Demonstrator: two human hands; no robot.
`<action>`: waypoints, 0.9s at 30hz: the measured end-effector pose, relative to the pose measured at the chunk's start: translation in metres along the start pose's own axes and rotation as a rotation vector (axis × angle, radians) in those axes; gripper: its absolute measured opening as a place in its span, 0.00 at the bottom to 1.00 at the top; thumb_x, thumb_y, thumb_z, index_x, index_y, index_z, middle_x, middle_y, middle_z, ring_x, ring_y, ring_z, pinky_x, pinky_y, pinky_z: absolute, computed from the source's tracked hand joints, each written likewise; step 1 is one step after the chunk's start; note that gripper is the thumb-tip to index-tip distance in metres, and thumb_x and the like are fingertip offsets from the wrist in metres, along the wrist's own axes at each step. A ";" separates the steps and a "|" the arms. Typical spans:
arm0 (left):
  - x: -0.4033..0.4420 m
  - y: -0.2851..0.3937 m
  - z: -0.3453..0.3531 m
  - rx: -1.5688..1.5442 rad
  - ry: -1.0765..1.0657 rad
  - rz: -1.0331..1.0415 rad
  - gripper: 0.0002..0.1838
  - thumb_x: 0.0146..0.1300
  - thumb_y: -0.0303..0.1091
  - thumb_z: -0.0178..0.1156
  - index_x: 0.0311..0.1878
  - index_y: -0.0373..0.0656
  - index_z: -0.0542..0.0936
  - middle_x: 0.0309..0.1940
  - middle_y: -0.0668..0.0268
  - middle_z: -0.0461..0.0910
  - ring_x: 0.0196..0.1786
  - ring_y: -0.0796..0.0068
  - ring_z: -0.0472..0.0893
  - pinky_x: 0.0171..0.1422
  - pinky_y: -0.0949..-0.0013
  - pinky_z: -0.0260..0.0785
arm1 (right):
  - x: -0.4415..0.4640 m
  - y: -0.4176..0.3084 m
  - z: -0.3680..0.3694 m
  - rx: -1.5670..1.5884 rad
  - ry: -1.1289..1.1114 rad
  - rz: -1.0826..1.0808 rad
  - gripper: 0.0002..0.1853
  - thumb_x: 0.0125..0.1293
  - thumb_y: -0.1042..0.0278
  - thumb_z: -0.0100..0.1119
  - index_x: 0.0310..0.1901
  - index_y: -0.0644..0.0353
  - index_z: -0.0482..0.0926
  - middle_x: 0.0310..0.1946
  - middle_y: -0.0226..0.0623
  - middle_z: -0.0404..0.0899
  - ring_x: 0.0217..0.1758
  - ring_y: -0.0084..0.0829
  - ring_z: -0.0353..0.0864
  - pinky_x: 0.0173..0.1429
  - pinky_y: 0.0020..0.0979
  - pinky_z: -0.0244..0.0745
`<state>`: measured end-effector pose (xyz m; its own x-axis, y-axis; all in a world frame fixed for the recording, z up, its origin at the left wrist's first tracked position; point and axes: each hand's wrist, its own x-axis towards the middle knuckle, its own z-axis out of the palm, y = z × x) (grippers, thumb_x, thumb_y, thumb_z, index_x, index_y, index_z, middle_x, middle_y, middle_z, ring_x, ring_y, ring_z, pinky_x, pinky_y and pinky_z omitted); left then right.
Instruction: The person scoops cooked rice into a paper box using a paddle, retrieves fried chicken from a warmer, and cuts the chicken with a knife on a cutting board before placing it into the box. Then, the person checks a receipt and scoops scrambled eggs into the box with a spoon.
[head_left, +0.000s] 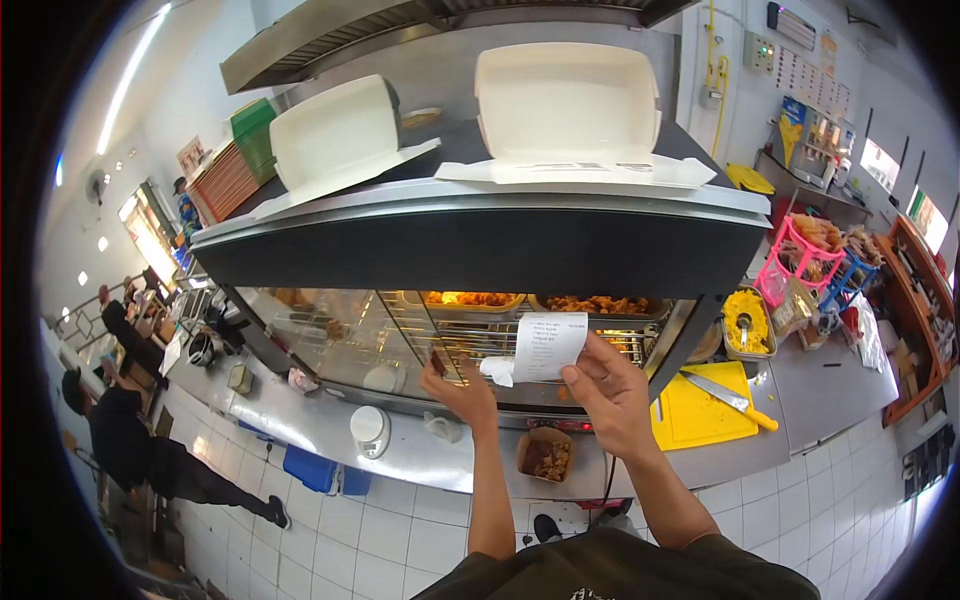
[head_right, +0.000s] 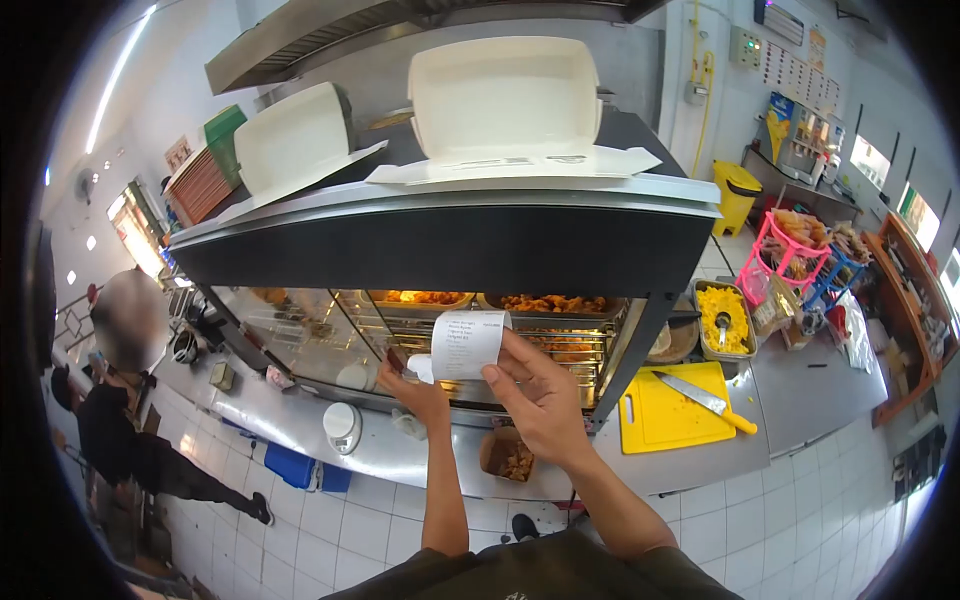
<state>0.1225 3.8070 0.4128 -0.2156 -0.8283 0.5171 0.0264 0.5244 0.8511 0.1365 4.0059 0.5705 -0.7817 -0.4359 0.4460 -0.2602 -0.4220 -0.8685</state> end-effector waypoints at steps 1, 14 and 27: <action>-0.001 -0.002 0.002 -0.046 0.024 -0.028 0.24 0.70 0.33 0.59 0.62 0.30 0.65 0.52 0.55 0.63 0.58 0.59 0.68 0.67 0.56 0.60 | -0.003 0.000 -0.005 -0.009 0.007 0.003 0.27 0.71 0.76 0.58 0.70 0.70 0.66 0.59 0.46 0.79 0.62 0.31 0.78 0.67 0.34 0.71; -0.114 -0.007 -0.001 -0.220 -0.656 -0.155 0.15 0.64 0.27 0.62 0.53 0.33 0.76 0.49 0.54 0.77 0.51 0.54 0.77 0.60 0.57 0.67 | -0.021 0.002 -0.017 0.008 0.018 0.010 0.31 0.69 0.79 0.58 0.72 0.70 0.62 0.56 0.45 0.81 0.58 0.28 0.80 0.65 0.30 0.71; -0.165 -0.151 -0.059 0.261 -1.092 -0.662 0.25 0.74 0.44 0.51 0.66 0.37 0.71 0.51 0.48 0.81 0.54 0.54 0.83 0.51 0.57 0.78 | -0.058 -0.022 -0.097 0.007 0.237 0.040 0.31 0.70 0.79 0.57 0.73 0.65 0.61 0.54 0.43 0.83 0.52 0.22 0.80 0.58 0.26 0.72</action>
<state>0.2119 3.8526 0.2047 -0.7952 -0.4205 -0.4369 -0.5524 0.2052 0.8079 0.1330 4.1176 0.5428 -0.9028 -0.2534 0.3474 -0.2235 -0.4137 -0.8826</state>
